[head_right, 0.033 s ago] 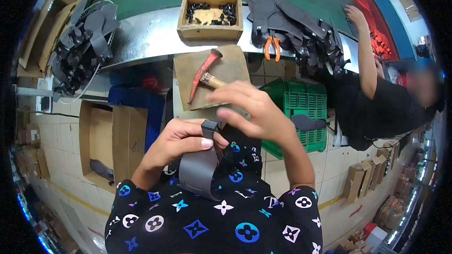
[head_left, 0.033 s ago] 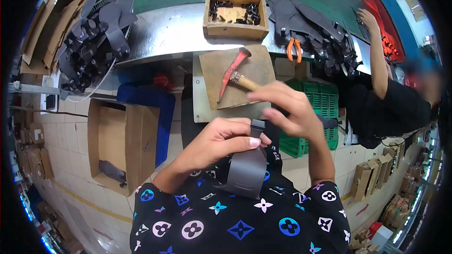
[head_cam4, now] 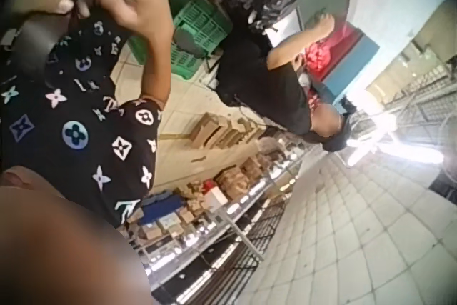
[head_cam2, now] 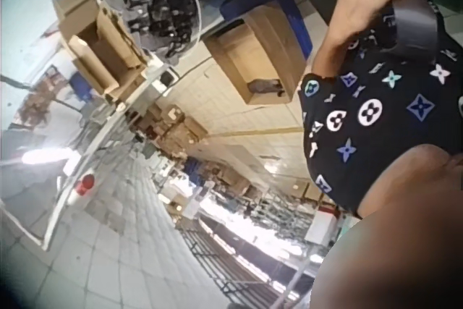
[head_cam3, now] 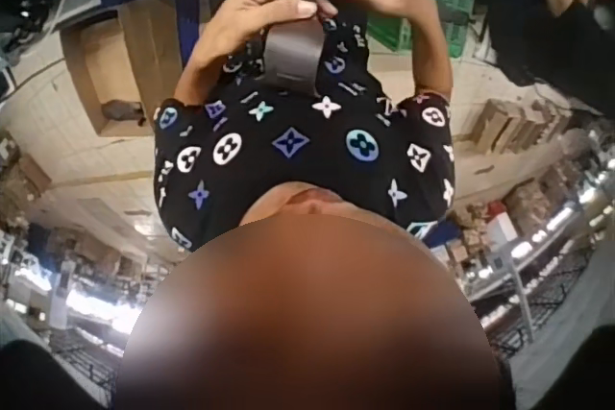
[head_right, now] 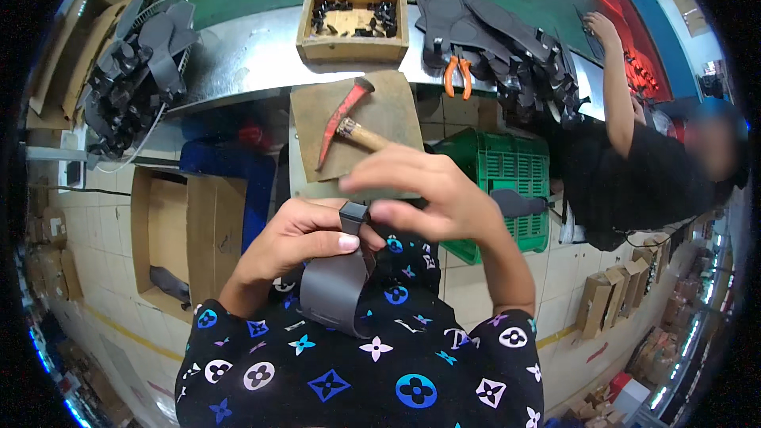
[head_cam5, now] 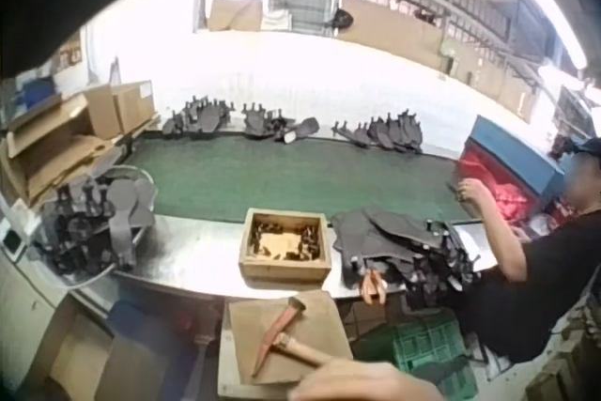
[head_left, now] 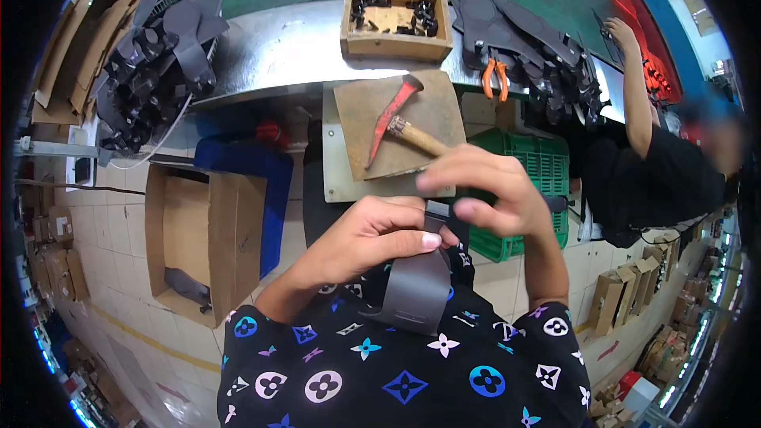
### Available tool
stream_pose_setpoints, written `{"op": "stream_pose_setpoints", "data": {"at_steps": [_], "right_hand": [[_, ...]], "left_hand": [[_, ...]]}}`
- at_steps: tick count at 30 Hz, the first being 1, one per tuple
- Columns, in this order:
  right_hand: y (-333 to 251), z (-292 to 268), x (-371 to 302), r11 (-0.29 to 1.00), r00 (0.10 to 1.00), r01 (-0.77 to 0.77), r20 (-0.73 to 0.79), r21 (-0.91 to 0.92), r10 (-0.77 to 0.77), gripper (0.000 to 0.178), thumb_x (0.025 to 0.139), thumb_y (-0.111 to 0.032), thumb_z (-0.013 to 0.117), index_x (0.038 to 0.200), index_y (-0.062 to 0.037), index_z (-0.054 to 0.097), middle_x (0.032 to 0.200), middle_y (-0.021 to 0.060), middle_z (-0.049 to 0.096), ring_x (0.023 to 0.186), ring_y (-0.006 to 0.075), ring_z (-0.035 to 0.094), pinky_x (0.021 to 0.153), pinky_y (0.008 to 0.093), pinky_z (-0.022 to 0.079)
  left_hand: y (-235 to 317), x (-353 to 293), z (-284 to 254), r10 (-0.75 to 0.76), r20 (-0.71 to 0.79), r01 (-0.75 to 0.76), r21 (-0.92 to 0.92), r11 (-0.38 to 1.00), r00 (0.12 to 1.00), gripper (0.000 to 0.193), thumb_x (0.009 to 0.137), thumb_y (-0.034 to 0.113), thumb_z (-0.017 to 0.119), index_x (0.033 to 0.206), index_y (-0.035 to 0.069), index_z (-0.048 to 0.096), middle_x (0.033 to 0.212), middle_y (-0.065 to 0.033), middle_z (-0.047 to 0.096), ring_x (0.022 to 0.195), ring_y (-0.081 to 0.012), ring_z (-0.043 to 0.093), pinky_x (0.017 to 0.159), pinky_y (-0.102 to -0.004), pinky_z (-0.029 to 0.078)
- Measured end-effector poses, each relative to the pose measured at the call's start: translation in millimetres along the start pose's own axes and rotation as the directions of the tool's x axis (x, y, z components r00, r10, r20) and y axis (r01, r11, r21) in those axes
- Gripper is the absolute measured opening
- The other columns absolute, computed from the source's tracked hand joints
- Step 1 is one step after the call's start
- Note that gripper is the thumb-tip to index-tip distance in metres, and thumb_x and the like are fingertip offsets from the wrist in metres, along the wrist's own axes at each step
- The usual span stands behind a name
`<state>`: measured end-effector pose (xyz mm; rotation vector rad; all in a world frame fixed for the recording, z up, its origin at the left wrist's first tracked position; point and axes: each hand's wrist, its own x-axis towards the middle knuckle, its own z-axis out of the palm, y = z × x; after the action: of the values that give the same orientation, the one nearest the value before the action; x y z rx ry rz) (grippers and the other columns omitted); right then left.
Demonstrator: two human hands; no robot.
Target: Using a specialty hammer to secure or shape shoe upper components on a workbench.
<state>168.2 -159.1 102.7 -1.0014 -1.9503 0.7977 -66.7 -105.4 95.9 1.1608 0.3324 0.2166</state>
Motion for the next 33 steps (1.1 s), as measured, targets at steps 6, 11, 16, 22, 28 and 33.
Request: {"op": "stream_pose_setpoints", "data": {"at_steps": [6, 11, 16, 22, 28, 33], "right_hand": [[-7, -7, 24, 0.932, 0.931, 0.158, 0.265, 0.326, -0.25, 0.03, 0.087, -0.021, 0.072, 0.095, 0.0068, 0.066, 0.09, 0.0175, 0.065, 0.078, 0.0322, 0.063, 0.069, 0.0408, 0.05], [-21, -5, 29, 0.9, 0.894, 0.223, 0.29, 0.374, -0.342, 0.024, 0.085, -0.017, 0.07, 0.089, 0.0056, 0.065, 0.08, 0.014, 0.06, 0.067, 0.0306, 0.056, 0.06, 0.0369, 0.046], [4, -5, 34, 0.978, 0.948, 0.179, 0.246, 0.104, -0.2, 0.023, 0.086, -0.02, 0.065, 0.1, -0.0016, 0.066, 0.086, 0.012, 0.062, 0.081, 0.0315, 0.058, 0.073, 0.0393, 0.046], [91, -48, 12, 0.629, 0.86, -0.447, -0.5, -0.636, 0.106, 0.039, 0.092, -0.031, 0.065, 0.116, 0.0005, 0.063, 0.111, 0.0179, 0.065, 0.1, 0.0366, 0.065, 0.083, 0.0438, 0.052], [170, -57, 31, 0.643, 0.764, -0.535, -0.638, -0.548, 0.092, 0.029, 0.092, -0.025, 0.065, 0.106, 0.0011, 0.061, 0.106, 0.0198, 0.063, 0.09, 0.0397, 0.065, 0.075, 0.046, 0.054], [150, -84, 76, 0.91, 0.564, -0.365, -0.825, -0.196, 0.048, 0.01, 0.086, -0.005, 0.064, 0.086, 0.0041, 0.06, 0.081, 0.016, 0.063, 0.071, 0.0301, 0.063, 0.067, 0.0365, 0.052]], "left_hand": [[0, 4, -7, 0.063, 0.308, -0.037, -0.088, 0.995, 0.949, 0.024, 0.097, 0.018, 0.064, 0.109, 0.0, 0.074, 0.096, -0.0092, 0.075, 0.089, -0.0135, 0.067, 0.084, -0.0273, 0.049], [18, 6, -8, 0.072, 0.444, -0.07, -0.022, 0.997, 0.893, 0.023, 0.096, 0.018, 0.065, 0.108, 0.001, 0.074, 0.09, -0.0099, 0.074, 0.082, -0.0139, 0.068, 0.078, -0.0271, 0.05], [6, -3, -18, 0.064, 0.059, -0.073, 0.164, 0.984, 0.996, 0.023, 0.095, 0.018, 0.064, 0.104, -0.001, 0.074, 0.084, -0.0072, 0.073, 0.076, -0.0091, 0.064, 0.071, -0.0264, 0.048], [53, -23, -109, 0.665, -0.697, 0.209, 0.716, 0.666, 0.268, 0.031, 0.1, 0.029, 0.06, 0.1, 0.002, 0.074, 0.103, -0.0051, 0.071, 0.091, -0.0114, 0.059, 0.088, -0.026, 0.044], [113, -105, -238, 0.896, -0.362, 0.68, 0.592, 0.433, -0.256, 0.057, 0.089, 0.042, 0.074, 0.118, -0.007, 0.064, 0.116, -0.0201, 0.066, 0.103, -0.0301, 0.066, 0.092, -0.0391, 0.051], [77, -80, -244, 0.97, -0.159, 0.772, 0.587, 0.243, -0.184, 0.071, 0.09, 0.038, 0.072, 0.139, -0.005, 0.045, 0.142, -0.0253, 0.048, 0.13, -0.0393, 0.048, 0.11, -0.0455, 0.038]]}}
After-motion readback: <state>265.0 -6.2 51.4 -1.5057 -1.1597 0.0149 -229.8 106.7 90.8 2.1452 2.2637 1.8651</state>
